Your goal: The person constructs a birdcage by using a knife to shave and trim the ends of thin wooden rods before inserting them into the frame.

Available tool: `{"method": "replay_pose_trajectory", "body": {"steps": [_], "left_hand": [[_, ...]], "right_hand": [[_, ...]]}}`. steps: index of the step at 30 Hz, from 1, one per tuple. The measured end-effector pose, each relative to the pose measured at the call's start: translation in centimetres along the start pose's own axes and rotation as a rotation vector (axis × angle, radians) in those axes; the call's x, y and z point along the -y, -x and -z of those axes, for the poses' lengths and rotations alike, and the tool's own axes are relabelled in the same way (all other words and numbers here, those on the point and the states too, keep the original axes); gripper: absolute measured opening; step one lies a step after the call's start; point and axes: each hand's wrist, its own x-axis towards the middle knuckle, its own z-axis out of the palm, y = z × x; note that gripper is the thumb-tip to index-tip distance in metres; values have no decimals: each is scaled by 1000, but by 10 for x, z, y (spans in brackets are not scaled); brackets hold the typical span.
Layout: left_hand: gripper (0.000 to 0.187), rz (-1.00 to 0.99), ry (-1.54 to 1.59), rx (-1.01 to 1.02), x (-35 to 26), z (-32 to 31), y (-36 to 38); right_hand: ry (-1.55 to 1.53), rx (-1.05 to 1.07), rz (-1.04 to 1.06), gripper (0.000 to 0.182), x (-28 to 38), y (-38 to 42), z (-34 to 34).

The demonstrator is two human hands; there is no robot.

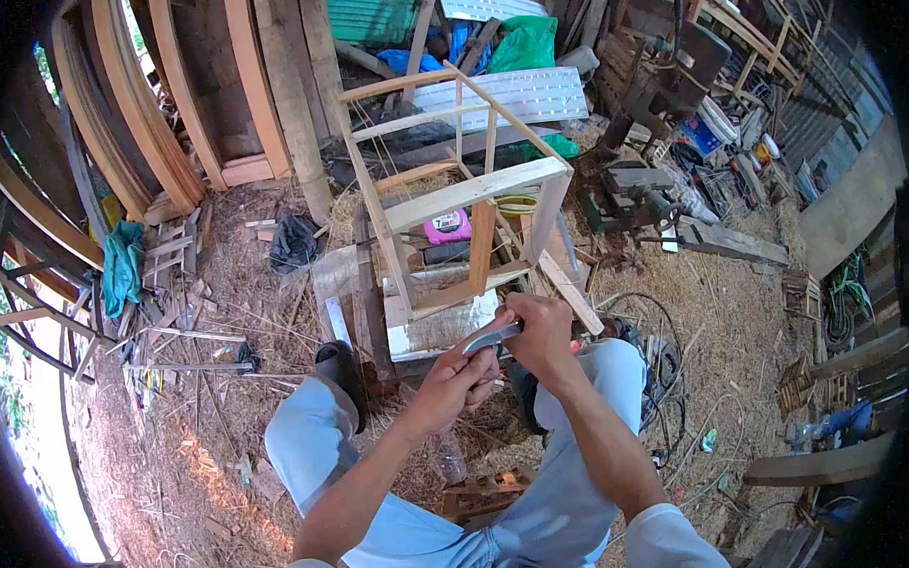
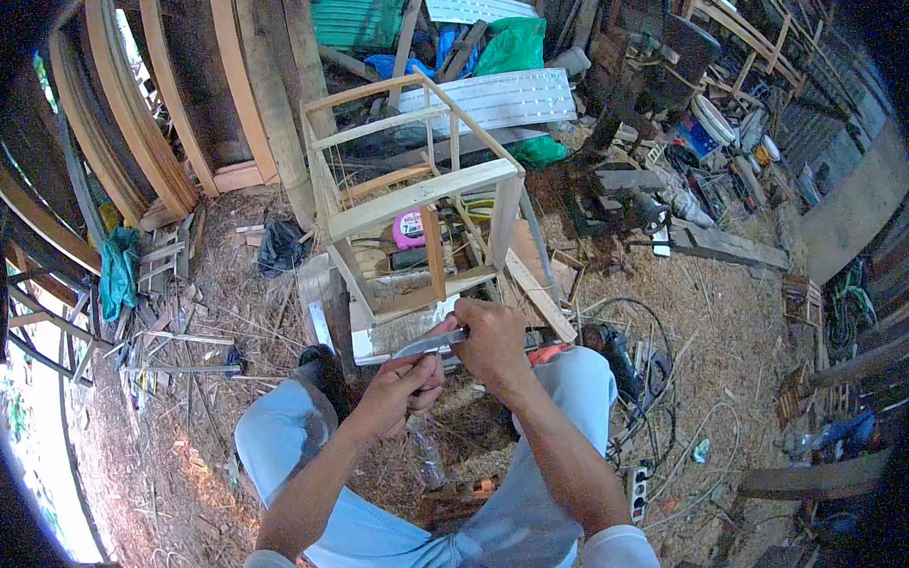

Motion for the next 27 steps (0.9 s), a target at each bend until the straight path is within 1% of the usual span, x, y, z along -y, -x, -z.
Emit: {"method": "replay_pose_trajectory", "body": {"steps": [2,6,8,9,11,12,14,15,17,18,19,21,22,24,25,27], "left_hand": [[54,-53,-79,25,-3,-4,4],[53,-1,-27,5,-3,-8,4],[52,-1,37,18,-6,-9,3],[52,-1,35,18,-5,-8,3],[52,32,43,-12,-4,-3,2],[52,29,43,-12,-2,-8,4],[51,-31,-108,179,2,-20,11],[51,-24,-111,183,0,-18,12],[51,-5,-30,18,-8,-11,7],[51,-47,12,11,-5,-6,5],[51,-49,13,12,-5,-7,3],[50,12,106,-75,-4,-9,3],[50,11,108,-80,-3,-9,3],[49,54,102,-28,-2,-10,0],[49,51,102,-30,-2,-11,-1],[48,8,56,-22,-1,-12,-1]], "right_hand": [[84,-10,-11,19,2,1,2],[142,-3,-102,20,-3,2,3],[172,-26,-121,11,-7,-2,2],[171,-28,-121,11,-10,-3,1],[248,-121,-116,8,-21,-5,-1],[249,-123,-113,8,-33,-11,4],[398,-228,-549,5,-58,-28,16],[398,-231,-557,5,-57,-21,14],[205,-179,-281,7,-54,-8,13],[98,-132,-252,10,-39,-1,11],[100,-132,-250,10,-29,3,9],[5,7,-173,13,-14,11,3],[2,12,-172,13,-7,10,1],[-59,-48,35,13,2,7,-1],[-60,-47,38,13,2,5,-1],[71,-18,-1,14,1,4,-4]]}}
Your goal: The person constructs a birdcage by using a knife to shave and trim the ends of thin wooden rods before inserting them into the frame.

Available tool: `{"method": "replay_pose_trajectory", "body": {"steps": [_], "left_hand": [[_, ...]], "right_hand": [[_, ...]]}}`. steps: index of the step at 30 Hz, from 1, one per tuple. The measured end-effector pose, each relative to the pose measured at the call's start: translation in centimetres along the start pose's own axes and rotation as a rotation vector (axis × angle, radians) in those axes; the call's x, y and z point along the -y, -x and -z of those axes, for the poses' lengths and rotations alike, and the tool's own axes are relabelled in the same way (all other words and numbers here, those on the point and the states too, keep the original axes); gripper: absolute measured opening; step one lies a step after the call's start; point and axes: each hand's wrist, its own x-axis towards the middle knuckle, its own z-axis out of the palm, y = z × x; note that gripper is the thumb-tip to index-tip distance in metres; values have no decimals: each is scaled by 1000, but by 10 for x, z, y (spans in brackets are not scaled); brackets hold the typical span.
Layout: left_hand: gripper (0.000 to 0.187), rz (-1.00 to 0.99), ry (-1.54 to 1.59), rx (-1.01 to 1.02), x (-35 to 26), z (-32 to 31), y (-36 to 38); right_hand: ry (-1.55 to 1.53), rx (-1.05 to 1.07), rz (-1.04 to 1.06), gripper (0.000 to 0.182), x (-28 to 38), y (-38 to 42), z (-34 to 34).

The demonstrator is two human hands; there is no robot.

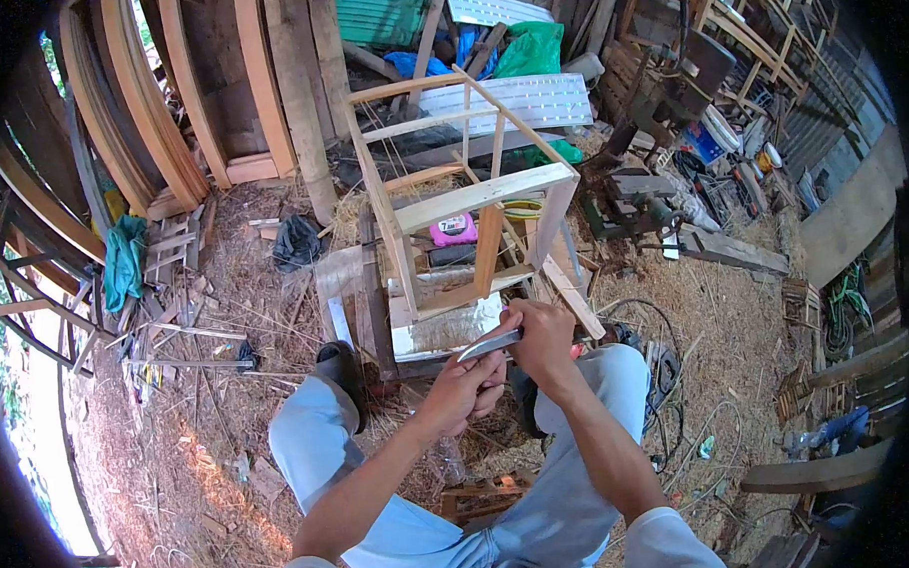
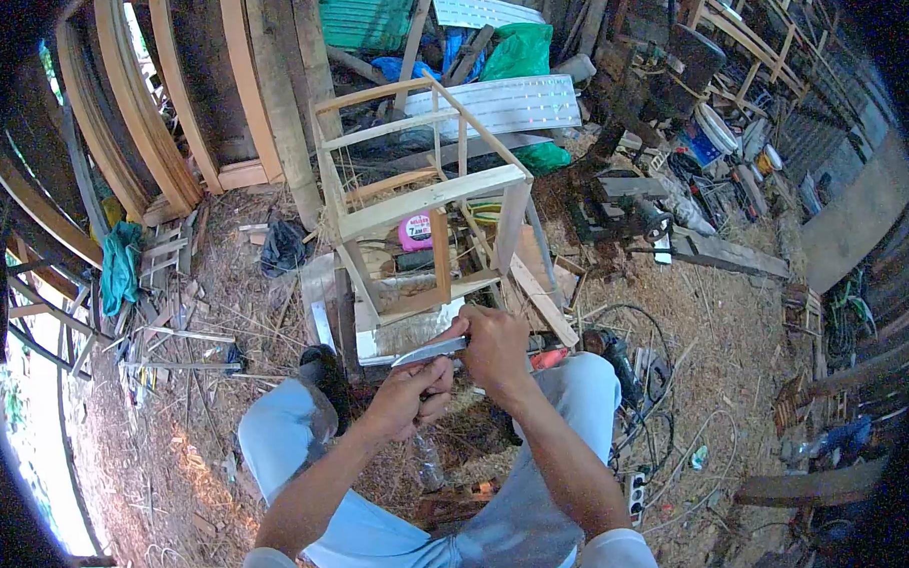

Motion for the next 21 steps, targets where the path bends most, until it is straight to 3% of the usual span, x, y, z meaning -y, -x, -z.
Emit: {"method": "replay_pose_trajectory", "body": {"steps": [7,9,12,16,17,19,21], "left_hand": [[42,116,149,-28,-3,-1,3],[48,135,-46,104,-6,-10,12],[46,74,43,97,6,-8,9],[49,63,78,72,-9,-6,11],[49,92,81,30,-12,-10,12],[49,79,68,32,-12,-10,11],[49,59,57,33,-13,-10,10]], "right_hand": [[133,-18,-96,6,-21,-10,-2],[443,-143,-395,12,-43,-25,-4],[220,-192,-461,17,-54,-29,27],[-30,-182,-170,12,-42,1,8],[-30,-182,-177,12,-34,3,8],[-98,-87,20,12,-9,3,15],[-54,-86,35,12,-2,4,5]]}}
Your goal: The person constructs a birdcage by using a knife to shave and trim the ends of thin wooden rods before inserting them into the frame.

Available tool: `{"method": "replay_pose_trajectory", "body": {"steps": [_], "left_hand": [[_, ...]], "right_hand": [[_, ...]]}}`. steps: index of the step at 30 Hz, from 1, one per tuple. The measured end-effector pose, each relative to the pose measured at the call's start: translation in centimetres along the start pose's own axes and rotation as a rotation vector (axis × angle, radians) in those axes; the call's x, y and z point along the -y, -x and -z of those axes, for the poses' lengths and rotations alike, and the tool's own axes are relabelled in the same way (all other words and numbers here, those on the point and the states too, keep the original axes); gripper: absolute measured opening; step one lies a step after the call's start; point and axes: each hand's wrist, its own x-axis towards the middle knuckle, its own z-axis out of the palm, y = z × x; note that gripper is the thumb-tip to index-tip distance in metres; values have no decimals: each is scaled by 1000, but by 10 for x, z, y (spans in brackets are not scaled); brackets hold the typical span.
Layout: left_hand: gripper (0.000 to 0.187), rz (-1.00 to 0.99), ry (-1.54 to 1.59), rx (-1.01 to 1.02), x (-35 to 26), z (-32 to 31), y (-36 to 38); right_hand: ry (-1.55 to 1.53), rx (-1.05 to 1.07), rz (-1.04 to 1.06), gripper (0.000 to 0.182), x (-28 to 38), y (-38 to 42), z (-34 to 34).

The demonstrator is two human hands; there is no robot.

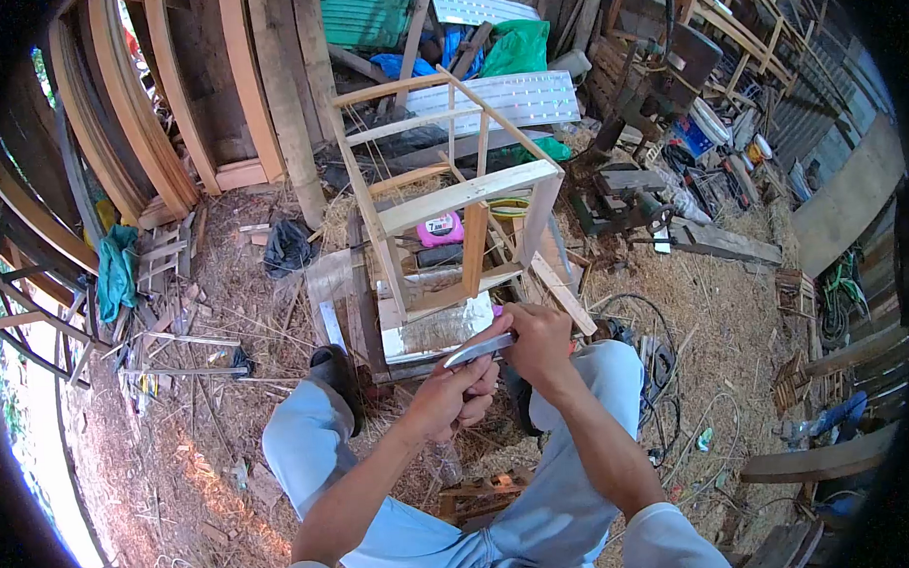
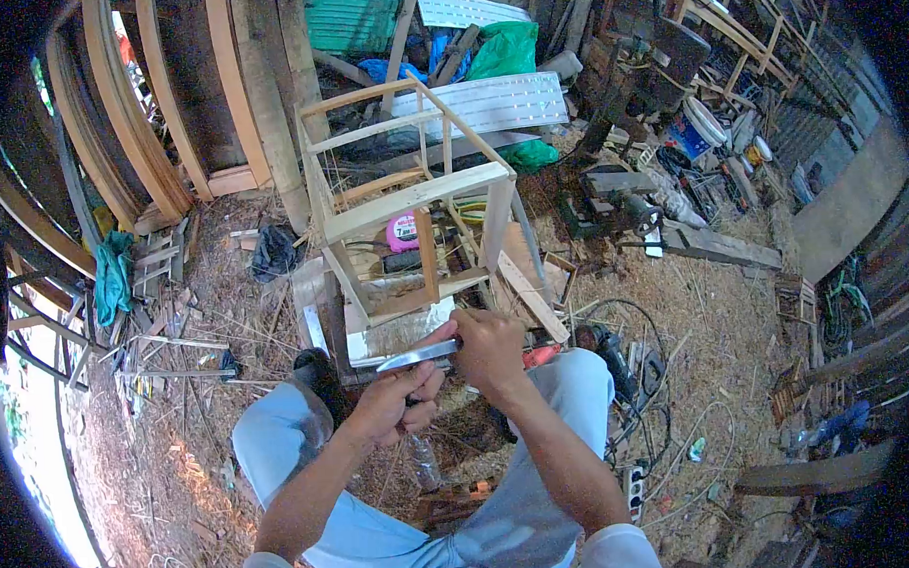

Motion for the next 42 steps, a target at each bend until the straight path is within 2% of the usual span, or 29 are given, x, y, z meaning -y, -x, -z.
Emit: {"method": "replay_pose_trajectory", "body": {"steps": [5,11,14,16,17,21,24,26,30,39,42], "left_hand": [[50,53,-79,38,-9,0,3],[49,70,-14,-30,-8,1,-2],[47,49,16,-7,-7,6,-2],[49,24,-36,71,3,6,2],[50,12,-94,139,5,8,6],[50,6,-99,36,-7,4,4],[49,23,-54,14,-2,6,2],[47,32,39,-45,-2,2,2],[47,22,73,6,-7,1,1],[50,66,133,11,2,2,-1],[46,48,148,15,2,3,-3]], "right_hand": [[86,22,20,14,-2,-4,0],[145,30,-93,14,-12,-12,4],[181,58,-82,6,-27,-18,3],[408,-74,-539,5,-62,-30,1],[403,-78,-548,5,-65,-24,3],[89,39,-352,5,-39,-5,9],[28,82,-269,12,-15,2,4],[-65,82,-96,18,-6,-2,2],[-67,21,12,17,-1,-4,-6],[32,22,-23,14,-8,-9,-1],[93,0,2,14,-13,-12,-1]]}}
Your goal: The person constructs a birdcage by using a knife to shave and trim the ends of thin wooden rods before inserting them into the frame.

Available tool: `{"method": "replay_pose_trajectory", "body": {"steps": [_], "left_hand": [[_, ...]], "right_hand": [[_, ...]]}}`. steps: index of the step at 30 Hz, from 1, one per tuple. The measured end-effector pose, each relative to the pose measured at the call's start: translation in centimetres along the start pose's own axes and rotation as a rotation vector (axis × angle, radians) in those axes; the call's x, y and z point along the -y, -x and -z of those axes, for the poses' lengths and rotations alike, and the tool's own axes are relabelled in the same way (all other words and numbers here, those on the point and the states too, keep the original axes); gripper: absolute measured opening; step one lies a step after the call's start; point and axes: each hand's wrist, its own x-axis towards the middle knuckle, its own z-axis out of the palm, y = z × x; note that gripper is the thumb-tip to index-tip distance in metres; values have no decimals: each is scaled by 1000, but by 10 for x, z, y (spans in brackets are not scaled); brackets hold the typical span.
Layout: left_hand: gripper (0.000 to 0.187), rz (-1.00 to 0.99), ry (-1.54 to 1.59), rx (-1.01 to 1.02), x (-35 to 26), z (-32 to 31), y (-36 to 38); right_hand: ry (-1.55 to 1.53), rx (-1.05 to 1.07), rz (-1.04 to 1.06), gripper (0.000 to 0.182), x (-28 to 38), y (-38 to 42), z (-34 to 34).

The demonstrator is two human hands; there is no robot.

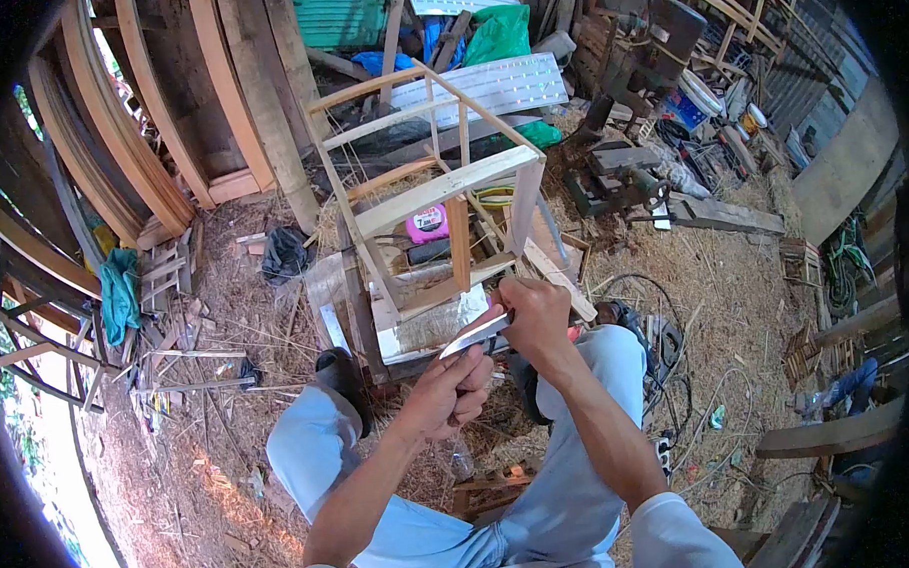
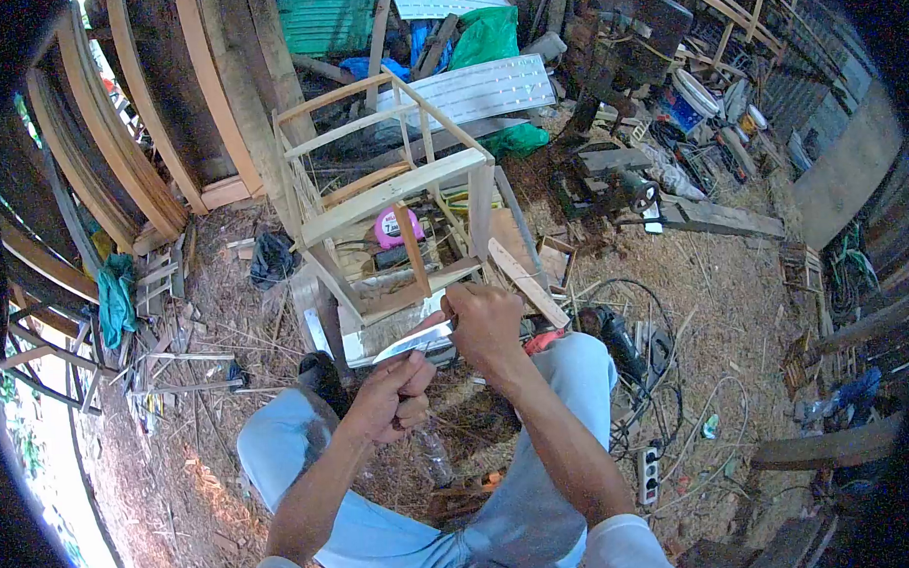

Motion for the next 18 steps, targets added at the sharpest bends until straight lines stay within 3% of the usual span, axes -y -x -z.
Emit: {"method": "replay_pose_trajectory", "body": {"steps": [2,7,9,11,13,14,15,17,18], "left_hand": [[50,11,-7,-83,-1,-2,-1],[47,-6,-5,-66,1,-3,6],[45,24,-54,-33,4,-2,9],[45,13,-76,34,7,2,8],[48,-21,-128,42,0,5,5],[45,-21,-139,30,-1,8,4],[41,-17,-149,15,-1,10,3],[32,-22,-126,-5,-3,10,3],[30,-20,-134,-26,-5,10,2]], "right_hand": [[23,-10,-31,14,0,-3,4],[133,38,-95,11,-22,-5,2],[341,-80,-439,10,-44,-17,3],[270,-108,-398,17,-49,-14,8],[-411,-61,-425,25,-41,-5,8],[-601,8,-444,27,-33,-2,8],[-597,11,-445,27,-20,-5,18],[-1043,319,-728,20,3,-11,38],[-1133,413,-708,20,-2,-10,38]]}}
